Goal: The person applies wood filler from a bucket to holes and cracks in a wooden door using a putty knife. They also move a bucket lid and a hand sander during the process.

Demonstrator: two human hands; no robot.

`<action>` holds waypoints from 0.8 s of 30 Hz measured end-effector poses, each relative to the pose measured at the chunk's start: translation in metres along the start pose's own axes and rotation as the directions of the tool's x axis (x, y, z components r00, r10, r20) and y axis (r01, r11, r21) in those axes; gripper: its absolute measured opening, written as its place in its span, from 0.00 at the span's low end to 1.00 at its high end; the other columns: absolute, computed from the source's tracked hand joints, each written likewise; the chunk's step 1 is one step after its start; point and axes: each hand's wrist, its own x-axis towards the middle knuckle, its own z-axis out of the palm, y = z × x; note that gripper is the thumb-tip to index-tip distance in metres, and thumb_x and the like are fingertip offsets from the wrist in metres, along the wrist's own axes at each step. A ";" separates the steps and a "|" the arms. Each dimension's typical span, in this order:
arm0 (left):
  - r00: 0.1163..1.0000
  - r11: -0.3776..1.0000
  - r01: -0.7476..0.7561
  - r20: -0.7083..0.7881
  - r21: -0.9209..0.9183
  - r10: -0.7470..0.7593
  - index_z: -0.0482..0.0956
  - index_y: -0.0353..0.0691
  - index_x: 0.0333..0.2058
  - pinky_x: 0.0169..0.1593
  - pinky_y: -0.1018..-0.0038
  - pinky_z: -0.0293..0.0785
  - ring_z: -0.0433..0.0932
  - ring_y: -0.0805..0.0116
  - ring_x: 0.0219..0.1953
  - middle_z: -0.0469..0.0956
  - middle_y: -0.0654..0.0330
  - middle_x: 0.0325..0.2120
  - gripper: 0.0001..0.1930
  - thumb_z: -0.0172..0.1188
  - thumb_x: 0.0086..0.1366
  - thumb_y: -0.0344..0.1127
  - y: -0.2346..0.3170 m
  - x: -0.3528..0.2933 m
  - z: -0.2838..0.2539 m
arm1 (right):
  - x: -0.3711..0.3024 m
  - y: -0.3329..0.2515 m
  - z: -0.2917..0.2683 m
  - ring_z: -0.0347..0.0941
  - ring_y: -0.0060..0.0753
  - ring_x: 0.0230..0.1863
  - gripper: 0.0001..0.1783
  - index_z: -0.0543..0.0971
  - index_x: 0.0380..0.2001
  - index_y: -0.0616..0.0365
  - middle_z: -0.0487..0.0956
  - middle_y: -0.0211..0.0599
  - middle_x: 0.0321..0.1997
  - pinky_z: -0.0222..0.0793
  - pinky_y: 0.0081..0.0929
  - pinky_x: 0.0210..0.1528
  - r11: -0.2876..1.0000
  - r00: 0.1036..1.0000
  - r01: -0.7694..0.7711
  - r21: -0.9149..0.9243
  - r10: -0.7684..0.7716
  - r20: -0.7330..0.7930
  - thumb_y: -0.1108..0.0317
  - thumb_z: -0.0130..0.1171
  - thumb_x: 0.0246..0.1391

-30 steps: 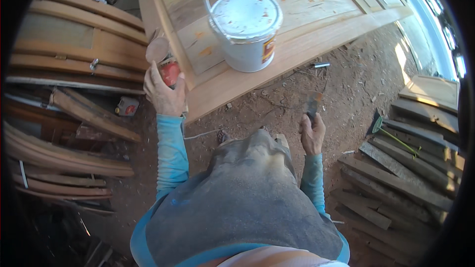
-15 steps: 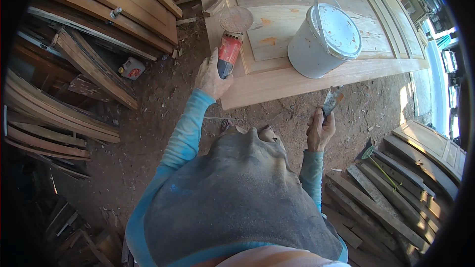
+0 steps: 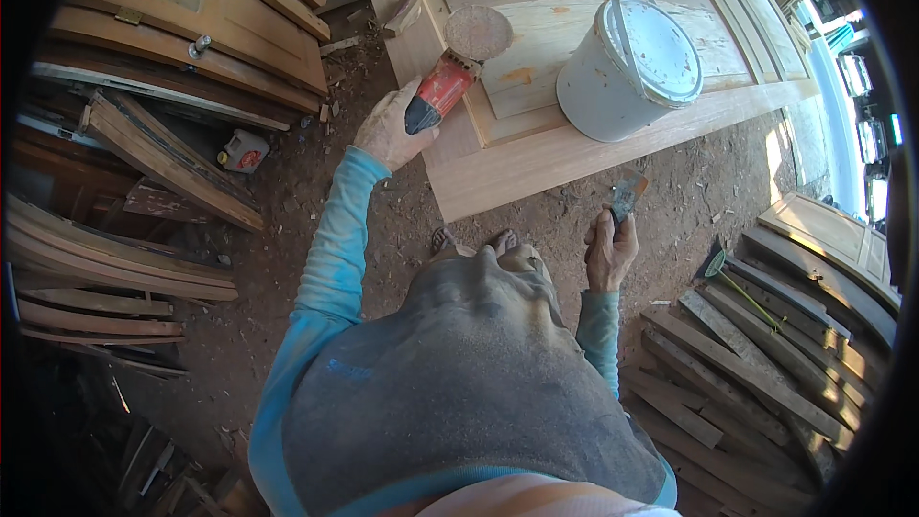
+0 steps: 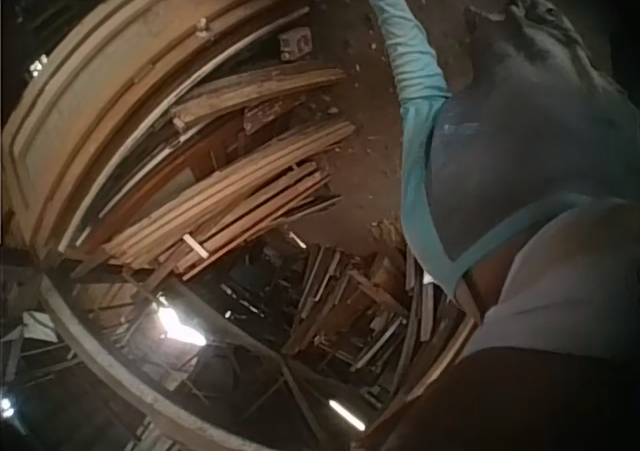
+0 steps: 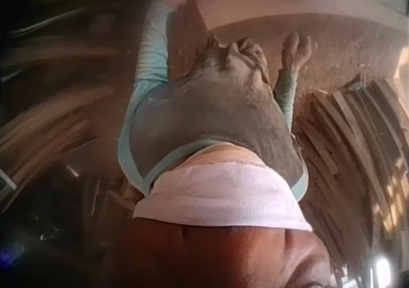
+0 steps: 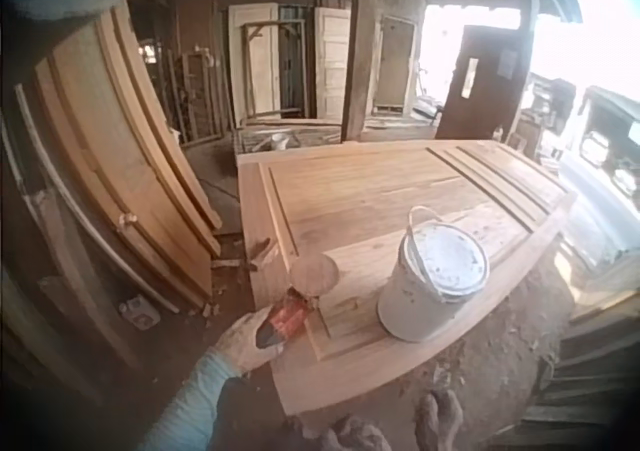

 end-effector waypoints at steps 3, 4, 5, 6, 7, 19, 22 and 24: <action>0.973 0.995 -0.051 -0.221 0.088 0.070 0.67 0.36 0.69 0.67 0.57 0.70 0.75 0.44 0.61 0.73 0.43 0.61 0.43 0.72 0.59 0.46 0.024 -0.003 -0.001 | 0.011 0.001 -0.010 0.69 0.13 0.24 0.11 0.78 0.48 0.57 0.75 0.23 0.28 0.61 0.15 0.23 1.000 1.000 0.005 -0.015 -0.005 -0.024 0.62 0.58 0.72; 0.945 0.991 -0.070 -0.312 0.115 0.103 0.68 0.36 0.68 0.67 0.58 0.70 0.75 0.45 0.62 0.74 0.43 0.60 0.41 0.72 0.60 0.45 0.039 -0.001 -0.010 | 0.015 -0.002 -0.011 0.68 0.14 0.24 0.10 0.78 0.48 0.59 0.74 0.23 0.27 0.62 0.16 0.25 1.000 0.999 -0.006 -0.007 0.006 -0.034 0.63 0.58 0.72; 0.935 0.987 -0.148 -0.318 0.057 0.158 0.70 0.36 0.67 0.67 0.58 0.71 0.75 0.46 0.61 0.75 0.44 0.60 0.39 0.72 0.60 0.45 0.059 0.004 -0.018 | 0.019 -0.005 -0.012 0.68 0.14 0.24 0.10 0.78 0.47 0.60 0.73 0.22 0.27 0.63 0.17 0.27 1.000 0.999 -0.017 0.001 0.018 -0.044 0.64 0.57 0.72; 0.922 0.977 -0.215 -0.330 0.001 0.203 0.71 0.36 0.66 0.66 0.58 0.72 0.76 0.46 0.61 0.75 0.44 0.60 0.37 0.72 0.61 0.45 0.089 0.008 -0.025 | 0.025 -0.006 -0.012 0.67 0.14 0.24 0.10 0.78 0.47 0.60 0.73 0.22 0.27 0.63 0.17 0.27 1.000 0.997 0.000 0.016 0.001 -0.071 0.64 0.57 0.72; 0.905 0.958 -0.281 -0.348 -0.056 0.245 0.73 0.36 0.65 0.65 0.58 0.73 0.76 0.46 0.60 0.76 0.45 0.59 0.35 0.71 0.62 0.46 0.119 0.014 -0.027 | 0.034 -0.009 -0.012 0.67 0.14 0.24 0.10 0.78 0.47 0.60 0.73 0.22 0.27 0.63 0.17 0.27 0.999 0.995 0.022 0.029 -0.019 -0.097 0.64 0.57 0.72; 0.891 0.874 -0.416 -0.081 0.250 0.447 0.67 0.39 0.71 0.77 0.44 0.48 0.53 0.35 0.75 0.61 0.35 0.71 0.63 0.69 0.45 0.80 0.285 0.143 0.039 | 0.184 -0.131 -0.018 0.69 0.18 0.25 0.23 0.82 0.43 0.66 0.73 0.25 0.22 0.65 0.23 0.28 0.965 0.974 0.219 -0.143 -0.225 -0.027 0.52 0.66 0.66; 0.950 0.923 -0.304 0.144 0.236 0.276 0.63 0.41 0.73 0.77 0.44 0.48 0.49 0.31 0.76 0.56 0.34 0.73 0.70 0.67 0.40 0.86 0.277 0.148 0.036 | 0.191 -0.126 -0.024 0.67 0.18 0.25 0.23 0.83 0.40 0.65 0.71 0.25 0.22 0.62 0.24 0.27 0.951 0.969 0.243 -0.193 -0.247 0.003 0.51 0.68 0.65; 0.934 0.903 -0.358 0.089 0.238 0.347 0.64 0.41 0.73 0.77 0.46 0.50 0.51 0.31 0.76 0.56 0.33 0.73 0.69 0.67 0.40 0.86 0.269 0.148 0.046 | 0.197 -0.122 -0.030 0.65 0.18 0.24 0.23 0.83 0.40 0.65 0.70 0.24 0.22 0.60 0.25 0.26 0.917 0.955 0.292 -0.271 -0.293 0.036 0.51 0.68 0.64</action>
